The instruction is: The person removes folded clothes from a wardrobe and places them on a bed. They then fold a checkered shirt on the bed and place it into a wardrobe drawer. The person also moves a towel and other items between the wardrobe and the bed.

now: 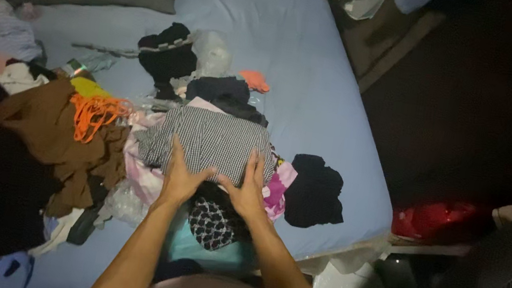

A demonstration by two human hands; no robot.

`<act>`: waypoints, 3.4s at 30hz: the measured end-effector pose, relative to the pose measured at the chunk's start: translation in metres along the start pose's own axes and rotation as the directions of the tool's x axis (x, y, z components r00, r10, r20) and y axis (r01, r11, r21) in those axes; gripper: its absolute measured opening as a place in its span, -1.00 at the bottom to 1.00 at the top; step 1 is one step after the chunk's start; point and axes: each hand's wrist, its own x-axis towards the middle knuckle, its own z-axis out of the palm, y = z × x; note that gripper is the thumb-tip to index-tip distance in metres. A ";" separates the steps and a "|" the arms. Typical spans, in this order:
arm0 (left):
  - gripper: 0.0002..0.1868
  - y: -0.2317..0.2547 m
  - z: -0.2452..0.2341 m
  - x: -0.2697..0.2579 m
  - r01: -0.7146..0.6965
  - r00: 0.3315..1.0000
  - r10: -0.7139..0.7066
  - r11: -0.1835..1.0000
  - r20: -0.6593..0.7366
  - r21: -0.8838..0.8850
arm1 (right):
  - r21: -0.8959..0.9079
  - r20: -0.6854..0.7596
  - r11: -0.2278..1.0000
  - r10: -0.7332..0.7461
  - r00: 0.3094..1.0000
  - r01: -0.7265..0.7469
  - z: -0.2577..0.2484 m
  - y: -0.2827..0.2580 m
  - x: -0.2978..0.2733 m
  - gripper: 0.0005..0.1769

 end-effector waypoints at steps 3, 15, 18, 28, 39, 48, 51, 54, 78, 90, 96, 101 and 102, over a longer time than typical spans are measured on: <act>0.41 0.002 0.003 0.006 -0.015 1.000 0.015 1.000 0.009 0.003 | -0.021 -0.020 1.000 -0.013 1.000 0.013 0.001 0.004 0.003 0.31; 0.39 0.001 -0.015 0.020 -0.028 1.000 0.028 0.999 -0.009 -0.027 | -0.073 -0.003 0.997 -0.035 0.999 0.034 0.020 0.009 0.022 0.30; 0.38 0.001 -0.021 0.019 0.001 1.000 -0.001 0.999 -0.012 -0.042 | -0.048 0.001 0.998 -0.040 0.999 0.040 0.025 0.008 0.024 0.29; 0.39 -0.002 -0.029 0.026 0.023 1.000 -0.023 1.000 -0.005 -0.003 | 0.011 0.045 1.000 0.009 0.999 -0.010 0.029 -0.009 0.030 0.28; 0.41 -0.022 -0.033 0.043 0.027 0.999 -0.026 0.999 0.037 -0.020 | 0.004 -0.007 1.000 -0.029 1.000 0.029 0.040 0.003 0.049 0.29; 0.44 -0.039 -0.034 0.063 0.021 0.998 -0.024 0.999 0.059 0.042 | -0.012 -0.037 1.000 0.028 0.999 -0.028 0.059 0.028 0.056 0.29; 0.45 -0.044 -0.035 0.074 0.155 0.980 -0.157 0.988 0.124 0.025 | -0.015 -0.036 0.991 0.130 0.991 -0.131 0.059 0.038 0.067 0.28; 0.45 -0.051 -0.031 0.082 0.174 0.972 -0.177 0.984 0.152 0.030 | -0.020 -0.046 0.981 0.192 0.980 -0.193 0.057 0.046 0.070 0.26; 0.44 -0.079 0.017 0.156 0.209 0.955 -0.215 0.977 0.204 0.050 | -0.015 -0.084 0.929 0.366 0.927 -0.369 0.035 0.089 0.117 0.32; 0.29 -0.082 0.015 0.163 0.347 0.929 -0.341 0.938 0.144 -0.017 | 0.048 -0.008 0.906 0.422 0.907 -0.421 0.040 0.077 0.115 0.31; 0.31 -0.083 0.020 0.168 0.348 0.929 -0.343 0.938 0.136 -0.011 | 0.045 0.015 0.912 0.408 0.913 -0.408 0.040 0.074 0.119 0.35; 0.24 -0.095 0.023 0.165 0.282 0.954 -0.284 0.959 0.095 0.036 | 0.076 0.033 0.897 0.434 0.900 -0.435 0.041 0.078 0.118 0.34; 0.22 -0.098 0.023 0.167 0.260 0.961 -0.264 0.964 0.082 0.057 | 0.063 0.010 0.903 0.426 0.905 -0.426 0.040 0.079 0.121 0.33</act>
